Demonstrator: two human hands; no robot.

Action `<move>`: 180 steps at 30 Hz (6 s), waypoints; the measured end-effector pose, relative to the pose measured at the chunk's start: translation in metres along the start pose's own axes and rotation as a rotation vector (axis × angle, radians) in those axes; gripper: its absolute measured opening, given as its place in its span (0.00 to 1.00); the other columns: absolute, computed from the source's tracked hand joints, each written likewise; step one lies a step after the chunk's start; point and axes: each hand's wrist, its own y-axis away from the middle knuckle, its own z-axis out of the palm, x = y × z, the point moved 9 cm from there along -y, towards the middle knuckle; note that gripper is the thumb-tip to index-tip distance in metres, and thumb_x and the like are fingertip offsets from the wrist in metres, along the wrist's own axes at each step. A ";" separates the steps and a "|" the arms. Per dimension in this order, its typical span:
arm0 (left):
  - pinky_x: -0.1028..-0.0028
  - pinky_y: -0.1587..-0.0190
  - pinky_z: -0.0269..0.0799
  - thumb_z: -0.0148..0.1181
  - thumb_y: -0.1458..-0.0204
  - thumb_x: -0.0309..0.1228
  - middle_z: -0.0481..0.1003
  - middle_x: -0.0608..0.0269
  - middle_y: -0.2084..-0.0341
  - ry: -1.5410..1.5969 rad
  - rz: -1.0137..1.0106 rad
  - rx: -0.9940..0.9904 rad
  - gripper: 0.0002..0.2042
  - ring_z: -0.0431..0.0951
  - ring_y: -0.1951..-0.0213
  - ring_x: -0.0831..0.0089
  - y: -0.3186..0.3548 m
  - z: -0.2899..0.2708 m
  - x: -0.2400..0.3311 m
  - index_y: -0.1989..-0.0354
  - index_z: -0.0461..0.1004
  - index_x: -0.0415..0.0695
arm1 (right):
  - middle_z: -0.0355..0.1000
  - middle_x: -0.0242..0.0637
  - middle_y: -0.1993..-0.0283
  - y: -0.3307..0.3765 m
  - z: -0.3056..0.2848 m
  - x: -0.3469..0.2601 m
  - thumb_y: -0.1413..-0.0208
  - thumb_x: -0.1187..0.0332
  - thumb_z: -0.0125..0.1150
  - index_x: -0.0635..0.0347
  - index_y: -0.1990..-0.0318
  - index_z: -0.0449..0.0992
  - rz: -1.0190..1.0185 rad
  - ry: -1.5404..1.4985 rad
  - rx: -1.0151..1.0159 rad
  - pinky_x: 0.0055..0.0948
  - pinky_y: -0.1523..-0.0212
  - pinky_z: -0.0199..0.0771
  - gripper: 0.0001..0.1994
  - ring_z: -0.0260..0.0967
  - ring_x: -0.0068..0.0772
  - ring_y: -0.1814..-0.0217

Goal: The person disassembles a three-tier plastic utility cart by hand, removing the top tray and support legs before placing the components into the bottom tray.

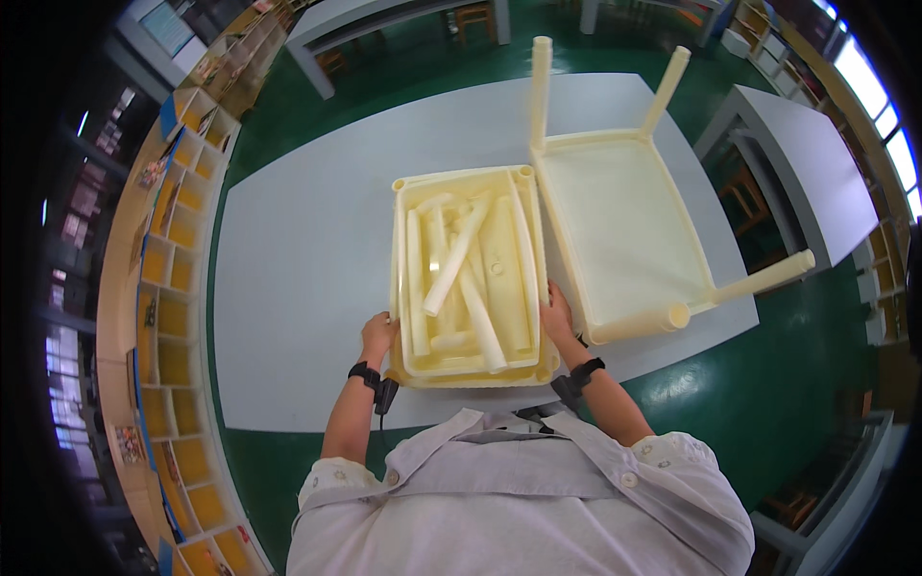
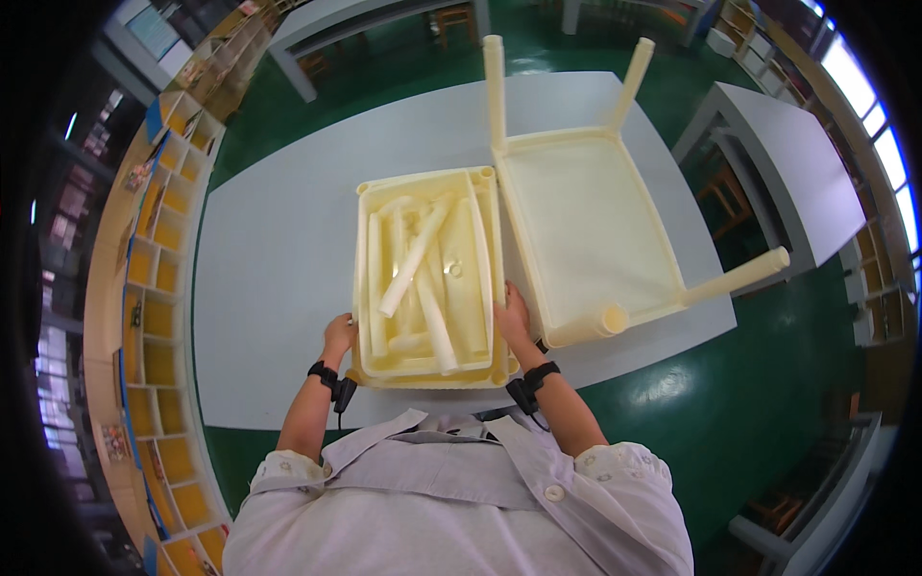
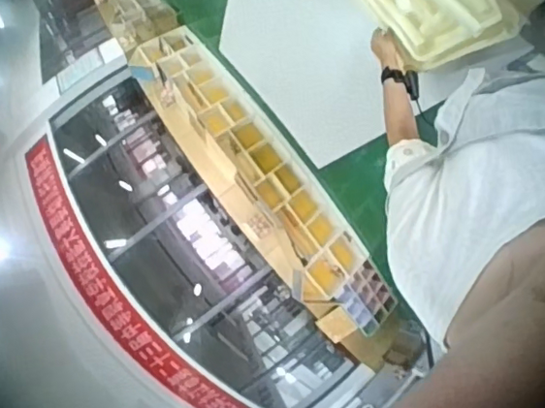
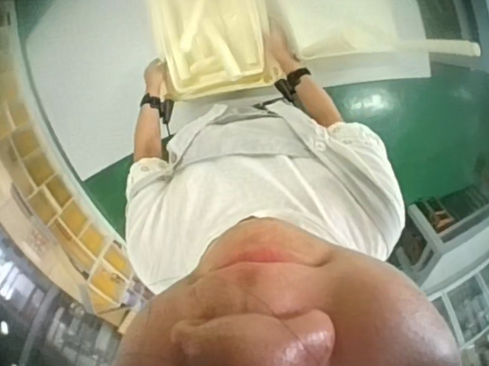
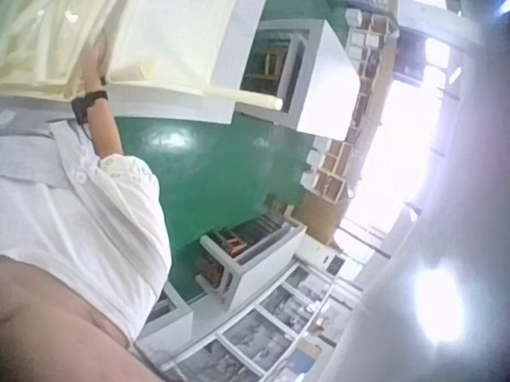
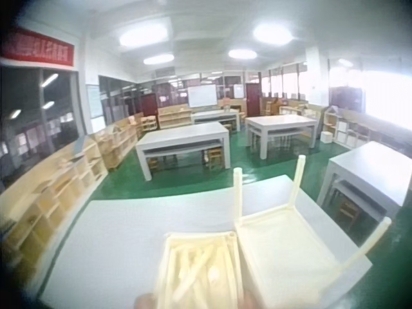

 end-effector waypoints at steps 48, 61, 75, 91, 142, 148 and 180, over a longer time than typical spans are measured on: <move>0.59 0.63 0.69 0.42 0.47 0.50 0.70 0.55 0.54 0.667 -0.577 -0.189 0.26 0.73 0.57 0.61 0.112 0.046 -0.142 0.46 0.64 0.44 | 0.72 0.41 0.62 -0.043 0.138 0.037 0.45 0.58 0.45 0.65 0.53 0.68 0.097 0.240 -0.641 0.28 0.61 0.67 0.20 0.68 0.28 0.62; 0.80 0.71 0.71 0.58 0.52 0.45 0.73 0.64 0.71 1.090 -0.684 0.138 0.25 0.73 0.74 0.80 0.173 0.074 -0.133 0.50 0.67 0.40 | 0.70 0.51 0.56 -0.008 0.146 0.039 0.44 0.51 0.40 0.67 0.51 0.67 0.182 0.365 -0.852 0.36 0.56 0.66 0.26 0.69 0.45 0.56; 0.78 0.74 0.67 0.52 0.50 0.49 0.69 0.66 0.82 0.518 -0.577 0.263 0.22 0.68 0.80 0.79 0.093 -0.013 -0.191 0.71 0.74 0.38 | 0.69 0.60 0.63 -0.021 0.210 -0.009 0.43 0.48 0.34 0.72 0.63 0.71 0.016 0.738 -0.622 0.46 0.58 0.65 0.30 0.66 0.60 0.58; 0.73 0.79 0.69 0.47 0.48 0.50 0.74 0.54 0.80 0.476 -0.555 0.290 0.24 0.73 0.80 0.69 0.072 -0.026 -0.216 0.68 0.76 0.37 | 0.72 0.52 0.66 -0.021 0.218 -0.003 0.43 0.46 0.33 0.65 0.62 0.73 0.156 0.730 -0.641 0.43 0.62 0.68 0.29 0.70 0.53 0.62; 0.81 0.78 0.58 0.58 0.58 0.21 0.63 0.71 0.84 1.095 0.388 0.444 0.10 0.62 0.81 0.83 0.155 -0.048 0.227 0.82 0.62 0.42 | 0.40 0.28 0.32 0.042 -0.021 -0.040 0.49 0.49 0.51 0.42 0.36 0.48 -0.762 1.021 -0.771 0.56 0.37 0.35 0.33 0.34 0.35 0.30; 0.84 0.79 0.54 0.59 0.58 0.21 0.62 0.74 0.85 1.144 0.394 0.422 0.10 0.60 0.81 0.86 0.154 -0.063 0.198 0.82 0.62 0.44 | 0.39 0.32 0.31 0.055 0.019 -0.042 0.49 0.47 0.49 0.49 0.37 0.48 -0.743 1.013 -0.810 0.59 0.37 0.34 0.34 0.31 0.39 0.29; 0.80 0.84 0.49 0.58 0.58 0.21 0.60 0.73 0.93 1.186 0.563 0.067 0.12 0.56 0.88 0.85 0.117 -0.083 0.218 0.89 0.64 0.42 | 0.41 0.23 0.32 0.046 0.032 -0.068 0.71 0.54 0.65 0.47 0.36 0.49 -0.681 0.965 -0.875 0.55 0.35 0.27 0.48 0.30 0.38 0.29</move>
